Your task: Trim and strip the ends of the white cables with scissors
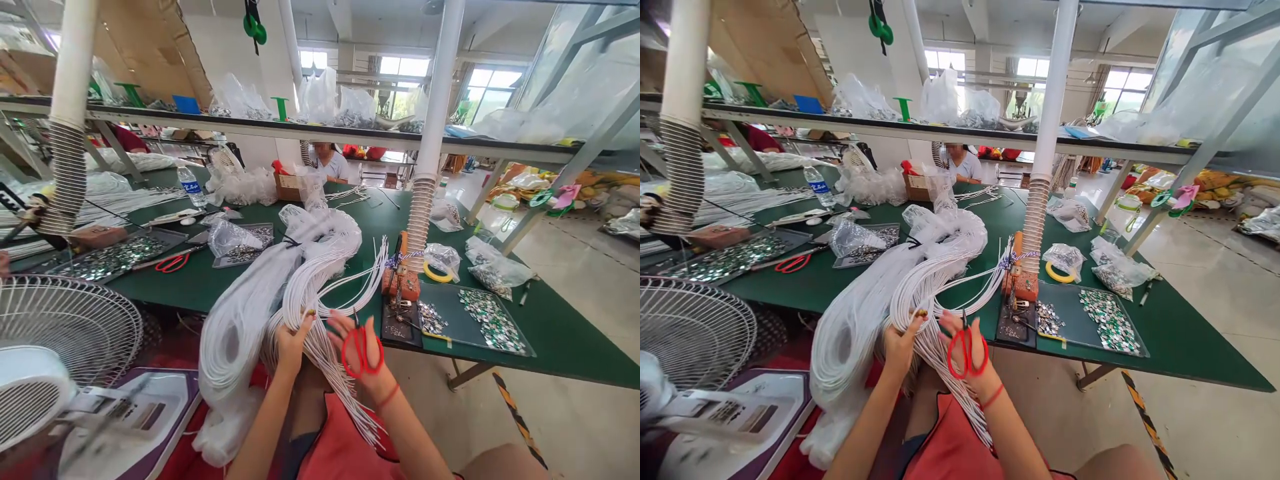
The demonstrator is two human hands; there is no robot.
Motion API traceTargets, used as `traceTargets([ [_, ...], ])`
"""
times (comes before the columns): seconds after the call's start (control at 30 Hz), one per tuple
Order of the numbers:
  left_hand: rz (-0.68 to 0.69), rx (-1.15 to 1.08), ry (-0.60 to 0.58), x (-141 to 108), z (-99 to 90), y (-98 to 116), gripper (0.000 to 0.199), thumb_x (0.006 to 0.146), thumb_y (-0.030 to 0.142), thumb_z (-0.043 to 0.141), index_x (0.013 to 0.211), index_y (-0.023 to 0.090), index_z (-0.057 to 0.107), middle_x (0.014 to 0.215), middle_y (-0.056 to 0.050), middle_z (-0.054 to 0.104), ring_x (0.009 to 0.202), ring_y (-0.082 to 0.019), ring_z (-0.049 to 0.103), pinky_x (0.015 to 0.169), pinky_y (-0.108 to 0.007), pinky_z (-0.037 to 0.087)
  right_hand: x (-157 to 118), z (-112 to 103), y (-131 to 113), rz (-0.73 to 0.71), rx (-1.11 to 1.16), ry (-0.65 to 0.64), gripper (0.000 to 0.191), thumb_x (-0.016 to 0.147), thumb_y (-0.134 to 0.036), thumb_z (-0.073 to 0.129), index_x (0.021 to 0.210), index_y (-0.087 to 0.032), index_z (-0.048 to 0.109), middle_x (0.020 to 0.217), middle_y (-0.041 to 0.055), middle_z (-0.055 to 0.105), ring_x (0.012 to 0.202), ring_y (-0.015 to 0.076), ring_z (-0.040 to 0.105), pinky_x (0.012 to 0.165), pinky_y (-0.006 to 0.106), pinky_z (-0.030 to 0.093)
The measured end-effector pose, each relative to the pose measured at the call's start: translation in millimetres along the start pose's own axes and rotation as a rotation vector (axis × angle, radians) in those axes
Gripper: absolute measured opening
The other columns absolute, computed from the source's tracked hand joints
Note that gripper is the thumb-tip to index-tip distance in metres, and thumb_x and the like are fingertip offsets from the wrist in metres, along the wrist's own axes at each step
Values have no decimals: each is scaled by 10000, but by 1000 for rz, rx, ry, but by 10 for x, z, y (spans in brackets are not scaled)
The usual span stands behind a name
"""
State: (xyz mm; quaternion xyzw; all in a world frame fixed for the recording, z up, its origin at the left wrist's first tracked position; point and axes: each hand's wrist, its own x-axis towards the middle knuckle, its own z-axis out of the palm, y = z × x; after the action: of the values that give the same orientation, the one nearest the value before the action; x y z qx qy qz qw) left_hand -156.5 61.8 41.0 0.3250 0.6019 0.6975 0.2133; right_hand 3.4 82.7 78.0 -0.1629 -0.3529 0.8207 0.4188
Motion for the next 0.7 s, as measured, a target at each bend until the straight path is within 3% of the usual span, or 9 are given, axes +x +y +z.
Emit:
traceTargets([
  [0.07, -10, 13, -55, -50, -46, -21, 405, 679, 441, 696, 938, 130, 697, 899, -116, 761, 893, -278, 714, 882, -416, 549, 345, 214, -61, -20, 13, -1, 687, 761, -758, 538, 1089, -186, 730, 1263, 103, 639, 1254, 262, 513, 1056, 368, 403],
  [0.17, 49, 89, -138, -113, -89, -25, 368, 665, 429, 701, 917, 162, 699, 909, -106, 759, 897, -289, 708, 860, -422, 564, 701, 398, -80, 93, 69, -65, 732, 782, -762, 498, 1164, -168, 690, 1010, 107, 719, 1024, 265, 650, 847, 380, 530],
  [0.23, 113, 137, -184, -142, -94, -34, 348, 668, 426, 696, 913, 179, 705, 918, -96, 754, 871, -288, 708, 830, -417, 577, 834, 466, -102, 83, 125, -93, 706, 789, -746, 508, 1127, -158, 703, 996, 111, 718, 951, 255, 674, 776, 360, 550],
  [0.37, 234, 234, -231, -178, -75, -93, 282, 721, 418, 659, 848, 175, 724, 923, -102, 738, 860, -284, 702, 804, -405, 583, 936, 544, -223, 22, 198, -89, 635, 815, -706, 520, 1043, -153, 730, 1148, 120, 684, 934, 239, 684, 796, 352, 556],
  [0.53, 396, 382, -236, -189, -73, -187, 208, 775, 350, 621, 831, 178, 723, 867, -87, 721, 845, -266, 693, 787, -405, 582, 958, 615, -408, -33, 73, -140, 649, 818, -702, 513, 1061, -141, 731, 907, 109, 729, 629, 157, 663, 627, 273, 537],
  [0.7, 537, 519, -260, -171, -50, -194, 166, 804, 297, 579, 714, 200, 679, 771, -60, 684, 806, -233, 659, 808, -392, 556, 979, 766, -773, -310, -35, -147, 443, 798, -571, 620, 942, -178, 767, 998, 76, 685, 608, 117, 582, 556, 244, 477],
])
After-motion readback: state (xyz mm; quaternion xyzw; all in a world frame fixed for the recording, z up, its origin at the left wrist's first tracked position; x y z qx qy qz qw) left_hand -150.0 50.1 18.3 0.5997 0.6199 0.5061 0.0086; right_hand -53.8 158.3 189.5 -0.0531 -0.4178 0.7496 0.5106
